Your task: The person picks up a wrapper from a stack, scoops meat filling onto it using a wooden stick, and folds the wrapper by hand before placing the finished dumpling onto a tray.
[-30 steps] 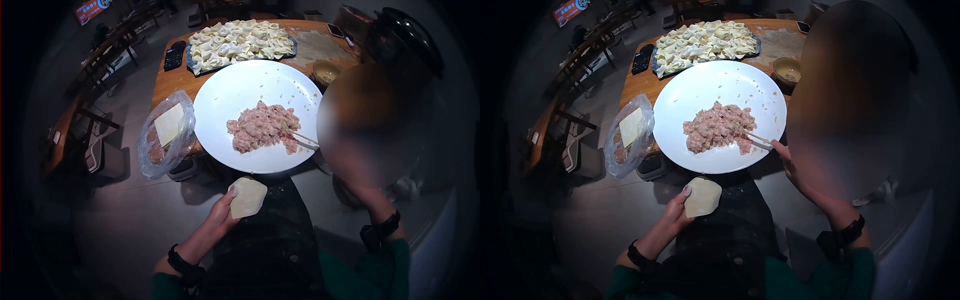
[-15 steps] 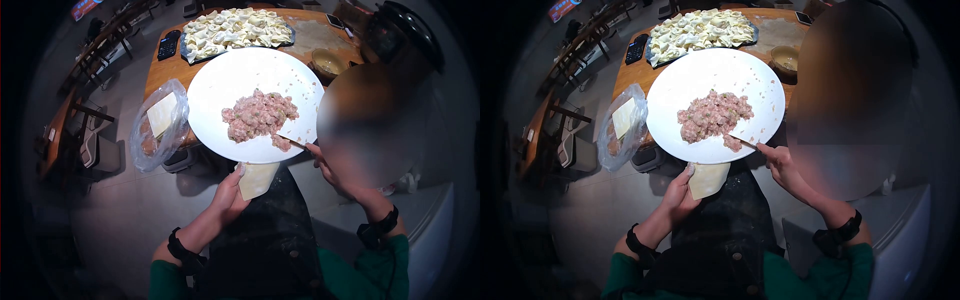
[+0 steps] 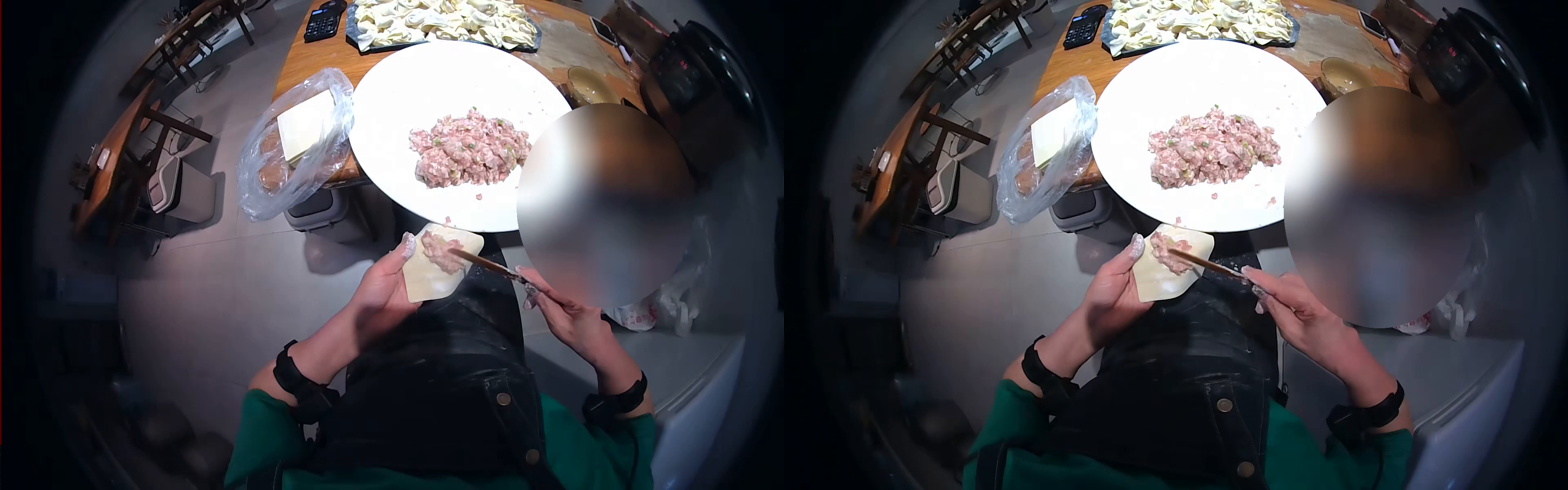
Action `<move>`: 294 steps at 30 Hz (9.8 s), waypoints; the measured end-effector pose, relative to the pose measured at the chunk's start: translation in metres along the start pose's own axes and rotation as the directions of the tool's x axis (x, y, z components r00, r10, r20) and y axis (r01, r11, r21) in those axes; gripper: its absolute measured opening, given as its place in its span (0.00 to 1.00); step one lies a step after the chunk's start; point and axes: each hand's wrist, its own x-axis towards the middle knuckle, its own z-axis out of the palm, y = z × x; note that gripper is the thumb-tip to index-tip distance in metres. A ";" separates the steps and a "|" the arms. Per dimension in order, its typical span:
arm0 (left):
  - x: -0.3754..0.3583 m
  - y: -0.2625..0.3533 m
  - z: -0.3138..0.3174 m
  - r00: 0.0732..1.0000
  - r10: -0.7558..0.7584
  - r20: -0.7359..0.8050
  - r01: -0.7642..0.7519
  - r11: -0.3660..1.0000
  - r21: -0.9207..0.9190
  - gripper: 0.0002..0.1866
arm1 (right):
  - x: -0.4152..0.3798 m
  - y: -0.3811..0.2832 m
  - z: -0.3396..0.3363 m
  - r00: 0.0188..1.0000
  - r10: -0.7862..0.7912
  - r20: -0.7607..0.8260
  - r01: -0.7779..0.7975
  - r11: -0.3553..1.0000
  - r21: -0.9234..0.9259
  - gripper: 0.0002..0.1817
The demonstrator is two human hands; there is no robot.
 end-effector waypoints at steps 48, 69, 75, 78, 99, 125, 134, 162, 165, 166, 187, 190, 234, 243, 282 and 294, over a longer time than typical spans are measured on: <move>0.052 0.065 0.041 0.859 0.512 0.000 -0.496 0.832 0.247 0.19 | 0.088 0.135 -0.150 0.864 -0.140 -0.484 -0.309 0.612 -0.728 0.10; 0.066 0.051 0.046 0.857 0.508 0.082 -0.395 0.548 0.737 0.16 | 0.103 0.046 -0.027 0.956 0.293 -0.026 -0.267 0.903 0.336 0.09; 0.055 0.046 0.051 0.867 0.489 0.089 -0.477 0.767 0.430 0.20 | 0.090 0.016 0.006 0.904 0.426 -0.032 -0.370 0.818 0.440 0.17; 0.059 0.041 0.051 0.904 0.416 0.098 -0.419 0.908 0.015 0.20 | 0.091 0.002 0.051 0.926 0.349 -0.143 -0.181 0.743 0.644 0.23; 0.052 0.076 0.043 0.491 0.447 0.747 -0.264 -0.741 0.617 0.18 | 0.169 0.010 0.017 0.946 -0.324 -0.019 0.302 0.899 -0.317 0.05; 0.023 0.198 -0.016 0.553 0.504 0.663 0.160 -0.846 0.509 0.06 | 0.131 0.048 -0.032 0.959 0.262 -0.106 -0.217 0.923 0.318 0.17; 0.114 0.253 0.060 0.632 0.637 0.442 0.074 -0.617 0.783 0.14 | 0.086 0.062 -0.051 0.933 0.308 -0.189 -0.225 0.904 0.362 0.17; 0.230 0.288 0.076 0.737 0.312 0.599 0.025 -0.899 0.437 0.18 | 0.059 0.121 -0.066 0.829 0.402 -0.389 -0.188 0.856 0.482 0.17; 0.169 0.267 0.081 0.713 0.419 0.563 -0.137 -0.703 0.697 0.17 | 0.051 0.107 -0.071 0.822 0.448 -0.350 -0.280 0.855 0.436 0.17; 0.144 0.258 0.077 0.705 0.416 0.575 -0.170 -0.687 0.706 0.15 | 0.051 0.100 -0.070 0.840 0.433 -0.328 -0.292 0.869 0.400 0.17; 0.015 0.191 -0.020 0.610 0.587 0.532 0.163 -0.750 0.641 0.07 | 0.061 0.053 -0.032 0.971 -0.121 -0.208 -0.018 0.824 -0.566 0.21; 0.015 0.187 -0.014 0.639 0.567 0.520 0.186 -0.770 0.611 0.07 | 0.056 0.045 -0.025 0.989 -0.139 -0.040 0.083 0.772 -0.630 0.22; -0.025 0.026 -0.034 0.966 0.037 -0.257 0.022 0.974 0.224 0.25 | 0.022 0.022 -0.013 0.986 -0.120 -0.115 0.033 0.818 -0.574 0.28; 0.006 0.014 0.013 0.993 -0.057 -0.108 0.069 0.991 0.114 0.26 | 0.030 0.020 -0.003 0.996 -0.052 -0.076 0.004 0.849 -0.528 0.27; 0.004 0.059 0.054 0.852 0.274 0.446 -0.437 0.843 0.315 0.28 | 0.069 -0.023 -0.003 0.917 -0.390 -0.085 0.349 0.887 -0.304 0.31; 0.024 0.042 0.055 0.835 0.496 0.238 -0.549 0.779 0.303 0.30 | 0.071 0.000 0.021 0.883 -0.436 -0.174 0.322 0.833 -0.449 0.26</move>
